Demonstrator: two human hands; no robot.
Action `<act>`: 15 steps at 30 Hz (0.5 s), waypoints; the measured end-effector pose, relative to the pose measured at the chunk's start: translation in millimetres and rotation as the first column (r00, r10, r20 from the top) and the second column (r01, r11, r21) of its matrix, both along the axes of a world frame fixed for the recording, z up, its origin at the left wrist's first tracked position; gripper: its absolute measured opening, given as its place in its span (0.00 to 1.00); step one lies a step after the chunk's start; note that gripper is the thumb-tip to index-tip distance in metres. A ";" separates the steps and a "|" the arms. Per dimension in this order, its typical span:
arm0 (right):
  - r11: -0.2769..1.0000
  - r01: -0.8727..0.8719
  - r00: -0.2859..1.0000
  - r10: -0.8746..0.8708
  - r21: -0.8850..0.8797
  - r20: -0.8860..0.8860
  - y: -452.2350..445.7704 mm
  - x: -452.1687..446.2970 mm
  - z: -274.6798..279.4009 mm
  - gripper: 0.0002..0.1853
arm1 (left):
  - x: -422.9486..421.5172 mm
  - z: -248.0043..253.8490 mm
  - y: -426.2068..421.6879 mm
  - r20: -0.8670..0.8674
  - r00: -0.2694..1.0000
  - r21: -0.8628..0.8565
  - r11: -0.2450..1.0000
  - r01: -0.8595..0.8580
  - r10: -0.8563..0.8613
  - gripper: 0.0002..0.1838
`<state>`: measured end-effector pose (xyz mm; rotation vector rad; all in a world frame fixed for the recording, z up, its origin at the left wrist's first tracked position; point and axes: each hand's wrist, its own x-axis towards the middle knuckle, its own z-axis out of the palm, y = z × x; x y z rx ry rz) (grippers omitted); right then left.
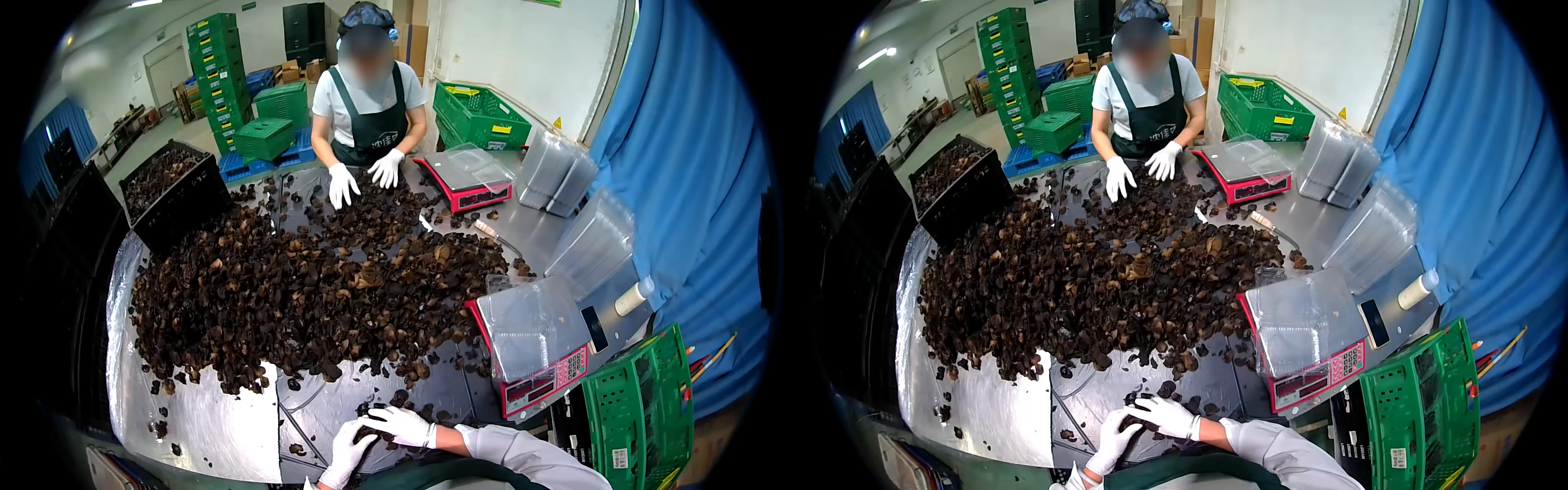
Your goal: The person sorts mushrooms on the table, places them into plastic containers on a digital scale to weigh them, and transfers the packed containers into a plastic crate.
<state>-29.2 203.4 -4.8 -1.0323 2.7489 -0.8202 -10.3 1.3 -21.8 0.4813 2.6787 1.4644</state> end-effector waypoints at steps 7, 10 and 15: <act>0.891 0.241 0.953 -0.144 -0.385 0.265 3.6 -22.5 3.8 0.25 | -33.2 28.2 15.2 0.570 0.822 0.504 0.794 -0.339 -0.011 0.14; 0.640 0.549 0.752 -0.096 -0.538 0.652 11.1 -27.3 16.3 0.25 | -49.5 30.0 12.7 0.538 0.830 0.704 0.620 -0.347 -0.147 0.15; 0.074 0.858 0.419 0.470 -0.508 0.777 25.6 -30.0 50.7 0.18 | -63.1 51.7 31.7 0.660 0.724 0.746 0.282 -0.603 -0.199 0.20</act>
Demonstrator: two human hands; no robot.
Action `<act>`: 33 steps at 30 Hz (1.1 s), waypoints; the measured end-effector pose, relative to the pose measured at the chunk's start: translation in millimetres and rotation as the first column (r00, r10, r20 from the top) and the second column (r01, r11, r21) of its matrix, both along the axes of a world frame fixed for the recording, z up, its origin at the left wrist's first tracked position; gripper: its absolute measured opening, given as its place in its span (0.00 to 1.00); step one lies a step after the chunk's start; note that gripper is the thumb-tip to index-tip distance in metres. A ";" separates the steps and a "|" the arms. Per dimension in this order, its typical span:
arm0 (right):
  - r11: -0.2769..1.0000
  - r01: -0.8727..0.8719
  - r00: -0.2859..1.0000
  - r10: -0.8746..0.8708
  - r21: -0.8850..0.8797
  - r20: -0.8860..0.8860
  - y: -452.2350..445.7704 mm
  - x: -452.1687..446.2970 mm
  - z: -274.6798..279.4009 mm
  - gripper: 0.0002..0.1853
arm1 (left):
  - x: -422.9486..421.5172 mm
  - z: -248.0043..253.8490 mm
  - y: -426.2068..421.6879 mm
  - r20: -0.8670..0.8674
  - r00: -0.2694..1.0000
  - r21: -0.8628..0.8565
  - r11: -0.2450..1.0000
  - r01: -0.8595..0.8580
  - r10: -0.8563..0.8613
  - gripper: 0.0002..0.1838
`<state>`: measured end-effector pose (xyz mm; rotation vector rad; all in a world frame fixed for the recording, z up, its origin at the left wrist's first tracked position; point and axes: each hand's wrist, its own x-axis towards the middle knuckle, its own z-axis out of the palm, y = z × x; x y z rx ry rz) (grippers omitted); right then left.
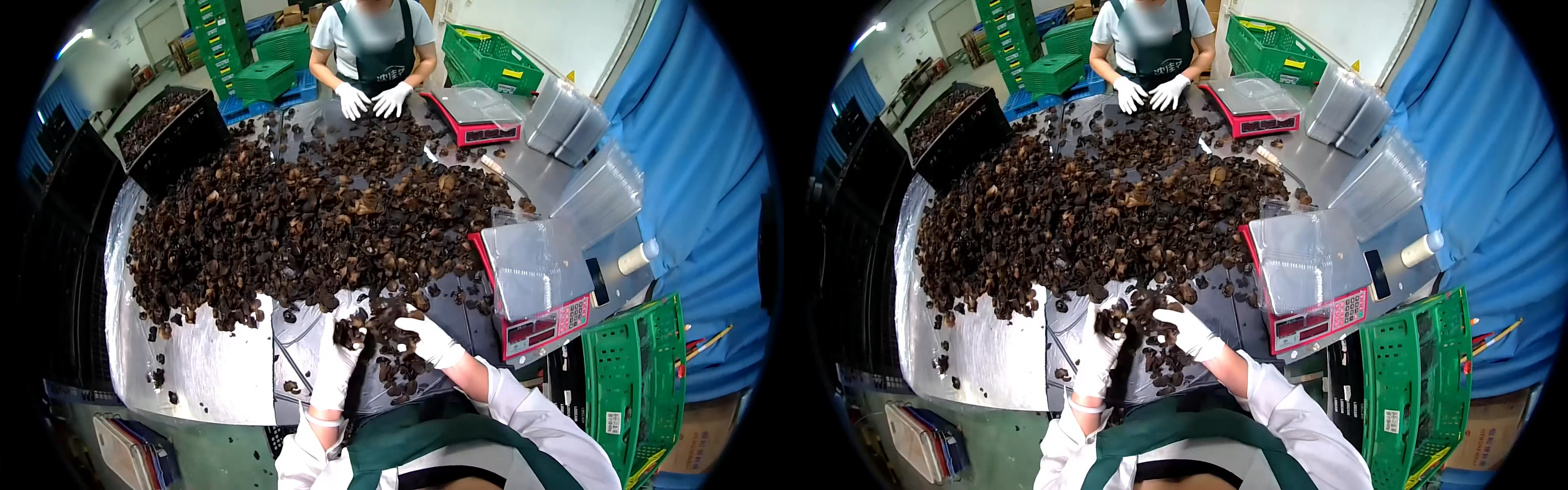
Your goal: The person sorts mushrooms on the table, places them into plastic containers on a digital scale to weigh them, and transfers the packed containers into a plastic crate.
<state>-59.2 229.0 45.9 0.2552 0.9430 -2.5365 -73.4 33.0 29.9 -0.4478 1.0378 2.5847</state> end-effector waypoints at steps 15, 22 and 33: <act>0.986 0.139 0.987 -0.146 -0.089 -0.073 65.6 41.4 8.6 0.19 | 7.0 44.9 94.5 0.185 0.980 0.394 0.919 -0.006 -0.073 0.23; 0.969 0.222 0.975 -0.217 -0.107 0.055 155.1 33.4 61.4 0.18 | 0.5 90.4 187.3 -0.117 0.968 0.280 0.927 0.249 -0.224 0.15; 0.807 0.438 0.881 -0.297 0.397 -0.368 284.6 41.5 106.7 0.21 | 5.7 100.9 292.0 -0.181 0.967 0.004 0.984 0.181 -0.177 0.14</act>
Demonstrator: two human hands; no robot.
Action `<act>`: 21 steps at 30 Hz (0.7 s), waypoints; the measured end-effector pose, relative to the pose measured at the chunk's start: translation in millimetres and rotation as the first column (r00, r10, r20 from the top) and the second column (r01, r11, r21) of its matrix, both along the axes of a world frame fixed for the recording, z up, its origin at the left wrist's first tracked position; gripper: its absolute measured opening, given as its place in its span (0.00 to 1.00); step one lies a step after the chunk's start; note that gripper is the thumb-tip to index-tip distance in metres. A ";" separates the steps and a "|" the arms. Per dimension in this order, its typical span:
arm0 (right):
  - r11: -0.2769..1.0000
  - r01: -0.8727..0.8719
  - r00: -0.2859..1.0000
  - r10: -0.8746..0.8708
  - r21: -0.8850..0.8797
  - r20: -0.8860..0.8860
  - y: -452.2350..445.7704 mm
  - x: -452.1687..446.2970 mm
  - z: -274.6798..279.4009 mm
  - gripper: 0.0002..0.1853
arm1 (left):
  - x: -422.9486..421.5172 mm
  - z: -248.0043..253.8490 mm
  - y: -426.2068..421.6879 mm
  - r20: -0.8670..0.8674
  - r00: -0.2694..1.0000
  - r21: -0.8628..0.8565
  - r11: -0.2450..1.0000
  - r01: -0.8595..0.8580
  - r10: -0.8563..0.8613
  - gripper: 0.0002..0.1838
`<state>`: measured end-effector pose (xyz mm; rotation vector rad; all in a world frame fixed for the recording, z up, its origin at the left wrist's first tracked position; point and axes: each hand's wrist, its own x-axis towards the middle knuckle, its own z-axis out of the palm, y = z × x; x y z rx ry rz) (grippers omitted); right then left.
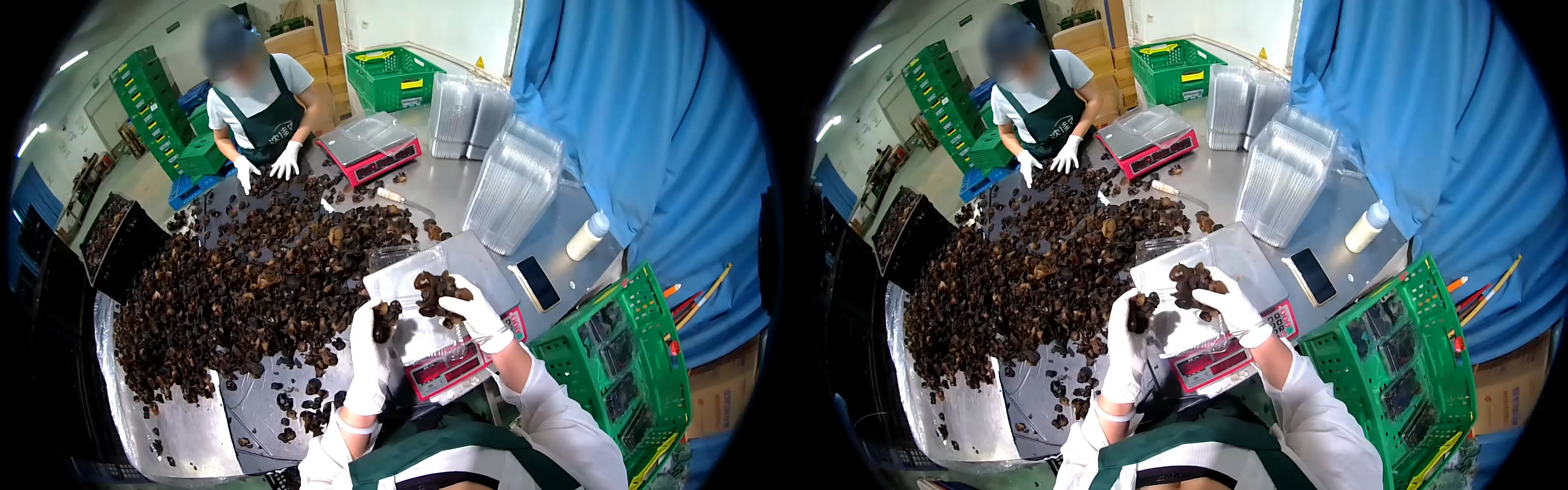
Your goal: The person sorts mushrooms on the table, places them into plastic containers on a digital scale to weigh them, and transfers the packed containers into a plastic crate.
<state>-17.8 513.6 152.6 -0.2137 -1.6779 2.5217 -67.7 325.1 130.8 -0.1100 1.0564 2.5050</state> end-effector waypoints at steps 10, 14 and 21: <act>0.935 -0.059 0.997 0.075 0.350 -0.035 -5.7 5.0 -36.7 0.26 | 2.6 -51.2 17.9 -0.556 0.827 -0.530 0.732 -0.428 0.082 0.12; 0.800 0.007 0.983 0.103 0.601 -0.149 -10.2 5.8 -31.2 0.26 | 4.6 -61.4 16.8 -0.626 0.778 -0.540 0.694 -0.476 0.047 0.10; 0.463 0.140 0.951 0.185 0.875 -0.250 -7.6 9.8 -31.6 0.30 | 9.7 -46.3 17.7 -0.613 0.790 -0.578 0.686 -0.442 -0.009 0.08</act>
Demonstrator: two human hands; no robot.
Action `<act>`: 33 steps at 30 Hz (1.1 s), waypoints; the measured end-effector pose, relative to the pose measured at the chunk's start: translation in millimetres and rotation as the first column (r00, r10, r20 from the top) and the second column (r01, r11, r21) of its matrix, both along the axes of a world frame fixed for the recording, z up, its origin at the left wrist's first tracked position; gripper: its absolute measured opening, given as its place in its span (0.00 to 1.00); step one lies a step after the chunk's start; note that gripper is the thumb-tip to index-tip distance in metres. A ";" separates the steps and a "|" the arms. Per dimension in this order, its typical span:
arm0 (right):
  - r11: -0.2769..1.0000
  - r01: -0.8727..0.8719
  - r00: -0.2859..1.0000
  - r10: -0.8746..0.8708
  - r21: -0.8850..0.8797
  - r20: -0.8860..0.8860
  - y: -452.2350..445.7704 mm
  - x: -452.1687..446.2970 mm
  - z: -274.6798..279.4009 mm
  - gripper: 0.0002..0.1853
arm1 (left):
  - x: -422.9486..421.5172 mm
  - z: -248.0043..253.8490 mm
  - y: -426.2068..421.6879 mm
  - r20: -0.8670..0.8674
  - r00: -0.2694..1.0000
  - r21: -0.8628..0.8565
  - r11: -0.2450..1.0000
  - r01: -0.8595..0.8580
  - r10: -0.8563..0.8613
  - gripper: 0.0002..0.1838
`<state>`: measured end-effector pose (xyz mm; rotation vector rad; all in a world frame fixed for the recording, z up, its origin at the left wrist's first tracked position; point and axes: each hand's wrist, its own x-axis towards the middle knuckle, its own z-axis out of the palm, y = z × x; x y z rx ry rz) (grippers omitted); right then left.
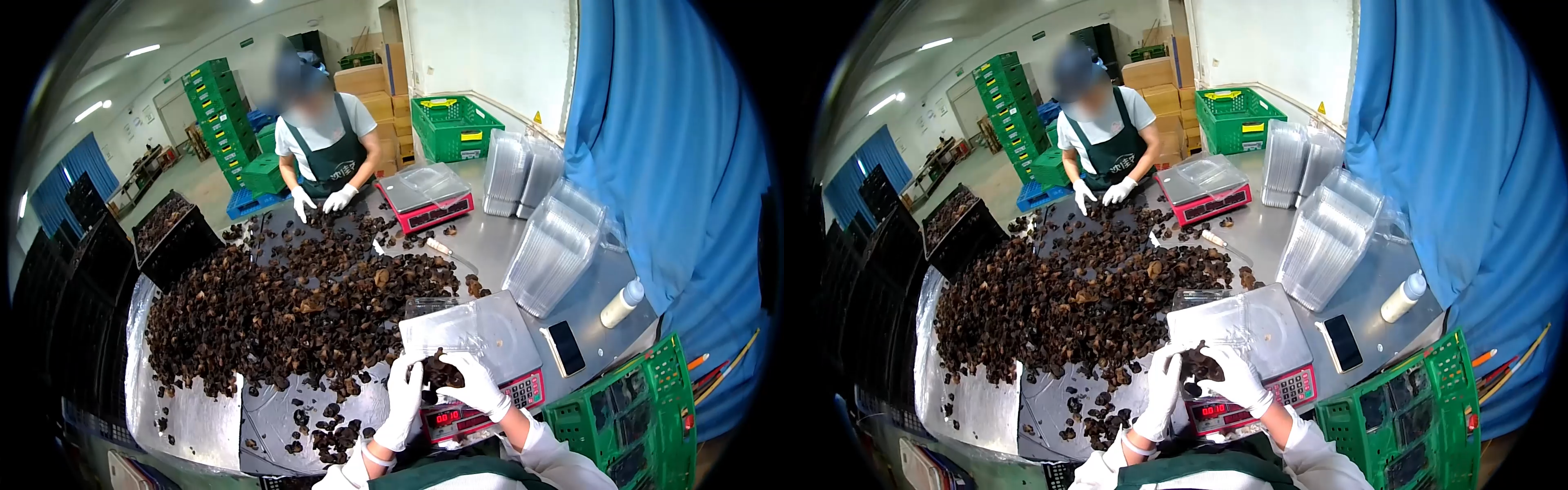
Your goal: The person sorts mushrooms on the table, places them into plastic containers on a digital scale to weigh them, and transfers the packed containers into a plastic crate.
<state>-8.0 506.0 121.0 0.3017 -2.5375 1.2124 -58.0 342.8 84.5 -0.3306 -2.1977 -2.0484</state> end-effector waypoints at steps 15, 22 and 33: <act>0.969 0.184 0.979 -0.166 0.166 -0.118 -15.9 21.0 31.7 0.17 | 64.3 5.5 -133.5 -0.176 0.924 -0.431 0.870 0.238 -0.340 0.11; 0.968 -0.204 0.944 0.234 -0.148 0.234 -132.1 33.5 12.4 0.18 | 109.8 -58.6 -293.7 0.158 0.864 -0.393 0.833 -0.389 0.478 0.06; 0.874 -0.323 0.885 0.143 0.363 0.444 -229.4 8.9 -97.0 0.41 | 78.1 -78.6 -290.0 0.040 0.999 -0.694 0.718 0.053 -0.035 0.24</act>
